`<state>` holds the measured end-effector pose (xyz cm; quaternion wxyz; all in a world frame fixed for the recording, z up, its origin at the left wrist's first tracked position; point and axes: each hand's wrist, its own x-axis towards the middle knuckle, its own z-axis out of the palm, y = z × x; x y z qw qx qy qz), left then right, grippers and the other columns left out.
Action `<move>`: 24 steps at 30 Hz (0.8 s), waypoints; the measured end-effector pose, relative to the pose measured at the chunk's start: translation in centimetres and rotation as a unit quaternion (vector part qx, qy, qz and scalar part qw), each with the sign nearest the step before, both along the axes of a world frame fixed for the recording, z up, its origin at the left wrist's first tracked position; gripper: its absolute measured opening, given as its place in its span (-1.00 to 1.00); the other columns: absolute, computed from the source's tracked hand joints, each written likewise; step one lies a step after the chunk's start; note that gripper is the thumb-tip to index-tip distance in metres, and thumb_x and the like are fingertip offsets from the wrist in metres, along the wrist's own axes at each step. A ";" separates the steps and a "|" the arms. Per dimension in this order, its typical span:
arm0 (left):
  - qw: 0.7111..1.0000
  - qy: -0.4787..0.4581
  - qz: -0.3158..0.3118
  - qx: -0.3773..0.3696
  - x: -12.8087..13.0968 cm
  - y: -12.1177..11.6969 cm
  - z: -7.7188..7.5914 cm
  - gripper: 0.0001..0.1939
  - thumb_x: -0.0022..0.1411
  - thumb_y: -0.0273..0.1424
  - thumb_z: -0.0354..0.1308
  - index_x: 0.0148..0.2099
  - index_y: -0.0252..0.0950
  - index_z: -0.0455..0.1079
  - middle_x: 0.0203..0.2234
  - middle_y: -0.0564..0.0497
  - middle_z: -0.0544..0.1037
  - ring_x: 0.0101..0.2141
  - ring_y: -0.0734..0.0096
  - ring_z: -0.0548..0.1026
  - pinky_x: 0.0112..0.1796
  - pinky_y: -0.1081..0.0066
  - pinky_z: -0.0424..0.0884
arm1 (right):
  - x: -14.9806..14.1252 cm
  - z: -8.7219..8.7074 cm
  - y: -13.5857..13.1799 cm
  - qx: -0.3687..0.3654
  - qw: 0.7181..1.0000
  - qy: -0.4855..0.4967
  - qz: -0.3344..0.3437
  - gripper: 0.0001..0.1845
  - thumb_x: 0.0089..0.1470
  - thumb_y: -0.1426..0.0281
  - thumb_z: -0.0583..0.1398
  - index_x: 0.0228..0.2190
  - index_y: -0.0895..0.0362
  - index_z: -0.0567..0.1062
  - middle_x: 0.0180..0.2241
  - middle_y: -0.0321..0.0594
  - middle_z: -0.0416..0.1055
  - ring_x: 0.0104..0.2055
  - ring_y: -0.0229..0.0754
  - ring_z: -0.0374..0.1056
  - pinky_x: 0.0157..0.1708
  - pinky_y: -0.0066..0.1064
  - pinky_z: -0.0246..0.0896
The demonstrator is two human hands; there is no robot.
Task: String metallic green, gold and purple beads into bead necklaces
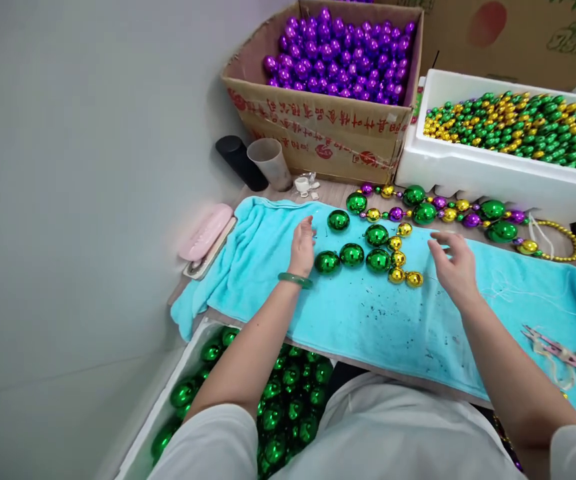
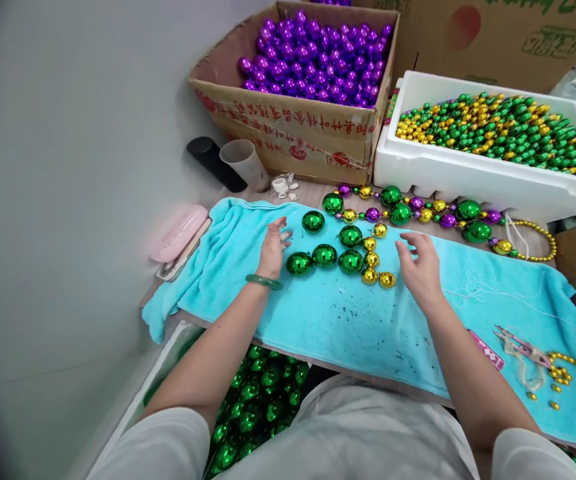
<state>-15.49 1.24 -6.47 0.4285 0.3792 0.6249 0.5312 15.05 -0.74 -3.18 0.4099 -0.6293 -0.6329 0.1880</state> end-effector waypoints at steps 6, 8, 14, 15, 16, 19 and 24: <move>1.000 -0.014 0.019 -0.008 1.7 1.3 -0.6 -0.26 0.19 0.22 -0.20 0.11 -0.21 0.35 0.08 -0.10 0.40 -0.01 0.23 0.44 -0.09 0.36 0.32 | 3.3 -2.8 -4.7 -0.008 0.998 -0.055 0.003 -0.75 0.14 0.25 0.12 -0.21 0.12 0.47 -0.23 -0.11 0.44 -0.19 -0.11 0.36 -0.25 -0.23 0.36; 1.000 -0.018 0.023 -0.011 2.5 1.8 -0.5 -0.25 0.18 0.23 -0.20 0.08 -0.22 0.36 0.06 -0.10 0.42 -0.02 0.23 0.44 -0.07 0.35 0.31 | 3.6 -2.9 -5.0 0.000 0.997 -0.070 0.014 -0.76 0.14 0.28 0.11 -0.21 0.12 0.47 -0.23 -0.10 0.44 -0.17 -0.09 0.35 -0.25 -0.21 0.37; 0.998 -0.046 0.044 -0.030 2.5 2.7 -0.3 -0.23 0.15 0.26 -0.21 0.06 -0.22 0.35 0.06 -0.12 0.40 -0.02 0.23 0.45 -0.11 0.35 0.34 | 5.0 -1.9 -3.8 0.018 0.995 -0.093 0.016 -0.79 0.12 0.32 0.12 -0.23 0.11 0.47 -0.24 -0.11 0.44 -0.18 -0.09 0.36 -0.26 -0.22 0.38; 0.997 -0.051 0.047 -0.034 2.3 2.7 -0.2 -0.23 0.14 0.27 -0.21 0.05 -0.21 0.36 0.06 -0.12 0.40 -0.02 0.23 0.45 -0.12 0.35 0.34 | 5.3 -1.8 -3.6 0.017 0.996 -0.091 0.015 -0.80 0.11 0.32 0.12 -0.24 0.11 0.47 -0.24 -0.12 0.44 -0.18 -0.10 0.36 -0.27 -0.23 0.38; 0.997 -0.053 0.049 -0.037 2.2 2.8 -0.1 -0.24 0.14 0.27 -0.20 0.04 -0.21 0.36 0.06 -0.13 0.40 -0.02 0.23 0.45 -0.13 0.36 0.35 | 5.5 -1.8 -3.5 0.015 0.996 -0.090 0.013 -0.80 0.11 0.33 0.12 -0.24 0.11 0.47 -0.24 -0.12 0.45 -0.18 -0.10 0.37 -0.28 -0.23 0.39; 0.997 -0.051 0.051 -0.039 1.8 2.9 0.1 -0.27 0.16 0.25 -0.19 0.02 -0.22 0.36 0.04 -0.12 0.41 -0.05 0.26 0.46 -0.18 0.38 0.38 | 6.4 -1.7 -3.4 0.014 0.996 -0.089 0.008 -0.79 0.11 0.33 0.11 -0.24 0.11 0.48 -0.24 -0.12 0.44 -0.19 -0.10 0.37 -0.28 -0.22 0.40; 0.998 0.025 0.039 -0.052 1.7 3.0 0.4 -0.33 0.25 0.16 -0.25 0.00 -0.26 0.35 -0.04 -0.15 0.44 -0.15 0.31 0.50 -0.26 0.39 0.42 | 7.6 -2.1 -3.6 -0.011 0.996 -0.083 -0.014 -0.78 0.09 0.32 0.11 -0.26 0.11 0.49 -0.26 -0.14 0.43 -0.27 -0.15 0.38 -0.32 -0.26 0.40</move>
